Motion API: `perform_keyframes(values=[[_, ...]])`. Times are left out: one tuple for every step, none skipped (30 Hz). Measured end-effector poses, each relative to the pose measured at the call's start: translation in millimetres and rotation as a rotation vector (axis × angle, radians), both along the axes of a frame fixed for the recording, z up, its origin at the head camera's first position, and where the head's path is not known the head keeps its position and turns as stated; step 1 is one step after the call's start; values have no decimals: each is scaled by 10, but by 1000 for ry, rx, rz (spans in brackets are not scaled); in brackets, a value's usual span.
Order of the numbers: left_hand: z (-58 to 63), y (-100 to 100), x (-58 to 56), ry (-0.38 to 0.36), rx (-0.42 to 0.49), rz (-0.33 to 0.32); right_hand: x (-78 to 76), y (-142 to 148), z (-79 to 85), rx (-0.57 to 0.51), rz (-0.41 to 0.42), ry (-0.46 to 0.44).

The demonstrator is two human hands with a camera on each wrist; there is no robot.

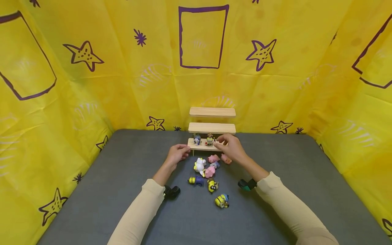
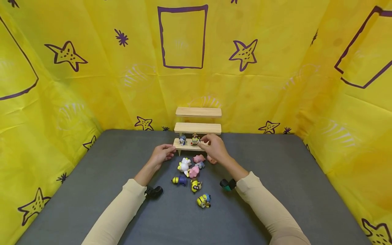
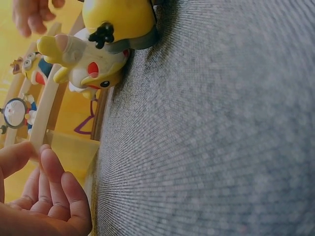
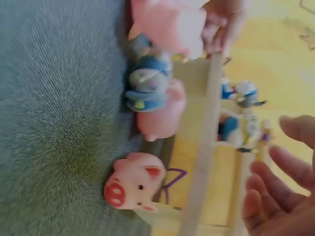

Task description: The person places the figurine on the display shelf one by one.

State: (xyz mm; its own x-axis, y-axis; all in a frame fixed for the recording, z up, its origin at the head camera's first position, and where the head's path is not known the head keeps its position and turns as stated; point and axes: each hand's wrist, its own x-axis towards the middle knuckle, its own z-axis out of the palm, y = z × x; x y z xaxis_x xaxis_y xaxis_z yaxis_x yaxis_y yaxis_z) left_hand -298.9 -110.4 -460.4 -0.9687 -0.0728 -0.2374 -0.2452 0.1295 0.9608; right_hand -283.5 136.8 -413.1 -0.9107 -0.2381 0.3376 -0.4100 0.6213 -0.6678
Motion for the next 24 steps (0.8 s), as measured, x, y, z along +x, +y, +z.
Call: perform_keyframes(values=[[2,-5,-1,2,4,4,47,22,26,11,24,-13],[4,-8,-1,4,3,5,95,43,51,19,52,-24],[5,-12,-1,7,3,7,146,64,70,25,78,-38],[4,-14,-1,11,5,6,191,87,73,35,107,-43],[4,-17,1,12,5,5,238,110,72,45,137,-48],[5,-19,3,12,5,2,284,133,67,56,169,-53],[5,-20,5,11,7,-1,327,157,53,63,200,-61],[2,-22,8,13,6,-3,370,180,43,74,233,-67],[-2,-25,11,10,8,-5,408,202,23,90,266,-70],[-15,-23,16,5,10,-8,447,228,-3,103,299,-78],[-26,-23,20,0,10,-9,483,249,-22,112,333,-89],[-33,-21,24,-3,10,-9,518,269,-35,122,367,-100],[-39,-18,26,-2,10,-9,546,285,-45,132,399,-110],[-42,-17,26,-2,8,-7,572,295,-46,143,431,-117],[-41,-17,23,-4,6,-5,593,303,-49,156,461,-119],[-37,-17,19,-5,5,-3,615,306,-39,165,488,-127],[-32,-16,14,-6,2,-2,634,306,-31,179,515,-128],[-25,-16,9,-5,-1,-1,655,304,-16,194,538,-131],[-21,-17,1,-4,-2,-1,674,298,-4,212,557,-131],[-15,-18,-5,-7,-3,0,693,293,3,232,576,-126],[-12,-20,-10,-9,-4,-1,713,284,9,253,596,-119],[-10,-19,-13,-8,-5,-2,737,274,18,274,612,-115],[-9,-21,-13,-8,-7,-4,759,265,20,294,628,-108],[-11,-19,-11,-7,-8,-5,781,255,19,316,643,-102]])
